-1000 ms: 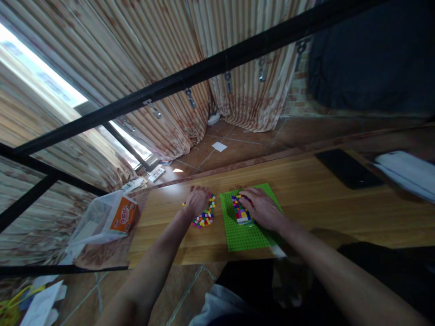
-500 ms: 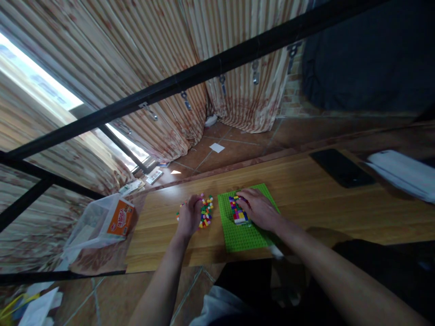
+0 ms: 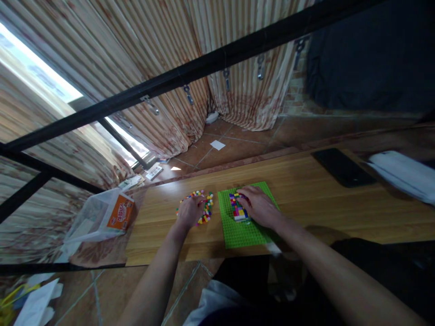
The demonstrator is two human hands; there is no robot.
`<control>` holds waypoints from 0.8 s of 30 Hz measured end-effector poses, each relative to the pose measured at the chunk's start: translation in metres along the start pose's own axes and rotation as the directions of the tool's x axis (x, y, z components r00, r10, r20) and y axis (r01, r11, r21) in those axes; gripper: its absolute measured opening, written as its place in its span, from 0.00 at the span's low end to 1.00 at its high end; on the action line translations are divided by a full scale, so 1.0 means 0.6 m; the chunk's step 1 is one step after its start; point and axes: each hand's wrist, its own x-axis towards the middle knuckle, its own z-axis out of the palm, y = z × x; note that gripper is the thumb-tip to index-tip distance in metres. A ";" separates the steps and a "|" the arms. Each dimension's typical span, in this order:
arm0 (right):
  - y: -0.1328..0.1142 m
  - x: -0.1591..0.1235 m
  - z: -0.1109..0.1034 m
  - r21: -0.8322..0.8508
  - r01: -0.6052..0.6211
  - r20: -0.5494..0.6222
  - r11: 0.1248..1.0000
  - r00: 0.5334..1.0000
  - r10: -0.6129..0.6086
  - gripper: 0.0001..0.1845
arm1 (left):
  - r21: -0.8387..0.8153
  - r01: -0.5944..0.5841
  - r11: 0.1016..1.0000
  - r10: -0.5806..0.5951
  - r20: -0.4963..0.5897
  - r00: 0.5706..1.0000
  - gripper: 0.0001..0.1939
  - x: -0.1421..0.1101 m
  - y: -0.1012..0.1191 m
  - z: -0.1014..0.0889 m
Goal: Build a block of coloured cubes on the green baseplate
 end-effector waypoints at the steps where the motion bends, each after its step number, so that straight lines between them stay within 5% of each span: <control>1: 0.000 0.000 0.000 0.000 0.001 0.004 1.000 1.000 -0.001 0.14 | 0.039 0.003 0.999 -0.003 0.011 1.000 0.13 0.001 0.001 -0.002; 24: 0.001 -0.002 -0.003 0.004 -0.028 0.015 1.000 0.999 0.028 0.15 | 0.234 -0.042 0.971 0.004 0.160 0.987 0.20 0.008 0.020 -0.009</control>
